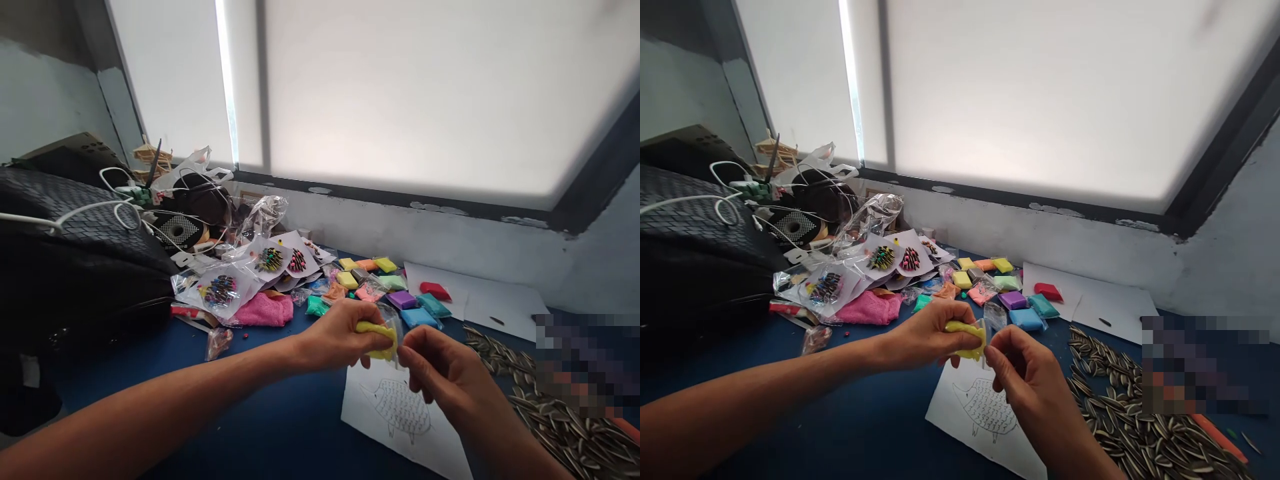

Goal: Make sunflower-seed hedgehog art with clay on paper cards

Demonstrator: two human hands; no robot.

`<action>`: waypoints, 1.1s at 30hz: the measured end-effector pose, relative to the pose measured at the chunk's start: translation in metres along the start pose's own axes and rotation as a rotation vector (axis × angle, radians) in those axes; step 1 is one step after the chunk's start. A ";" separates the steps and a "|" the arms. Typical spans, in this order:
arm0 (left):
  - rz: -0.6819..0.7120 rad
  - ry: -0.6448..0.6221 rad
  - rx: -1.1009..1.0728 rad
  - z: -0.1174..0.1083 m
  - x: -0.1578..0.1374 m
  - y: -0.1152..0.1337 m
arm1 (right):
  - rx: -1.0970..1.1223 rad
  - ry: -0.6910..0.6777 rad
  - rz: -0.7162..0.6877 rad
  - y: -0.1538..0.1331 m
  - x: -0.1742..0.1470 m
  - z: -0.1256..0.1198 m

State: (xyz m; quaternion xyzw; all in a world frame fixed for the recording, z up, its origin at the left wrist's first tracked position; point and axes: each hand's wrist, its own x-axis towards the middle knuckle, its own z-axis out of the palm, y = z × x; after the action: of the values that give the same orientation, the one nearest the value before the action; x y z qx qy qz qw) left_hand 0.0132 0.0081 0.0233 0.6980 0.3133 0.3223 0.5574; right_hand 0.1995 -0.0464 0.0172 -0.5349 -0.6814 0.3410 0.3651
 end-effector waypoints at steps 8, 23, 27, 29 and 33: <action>0.014 -0.030 0.029 0.004 0.010 -0.015 | -0.050 -0.002 0.067 -0.001 0.003 -0.006; 0.007 -0.021 -0.034 0.012 -0.007 -0.016 | 0.033 -0.134 0.151 -0.003 -0.001 0.002; -0.034 -0.042 -0.079 0.010 -0.006 -0.014 | 0.057 -0.116 0.158 -0.002 0.000 0.002; -0.055 -0.054 -0.120 0.009 -0.006 -0.014 | 0.077 -0.103 0.153 0.002 0.001 0.002; -0.077 -0.085 -0.201 0.005 -0.005 -0.012 | 0.074 -0.041 0.135 0.007 0.004 0.001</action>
State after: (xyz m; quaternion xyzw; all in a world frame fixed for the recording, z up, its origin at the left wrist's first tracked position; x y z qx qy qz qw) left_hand 0.0131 0.0037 0.0104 0.6391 0.2820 0.3007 0.6493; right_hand 0.2014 -0.0411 0.0118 -0.5586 -0.6381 0.4007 0.3469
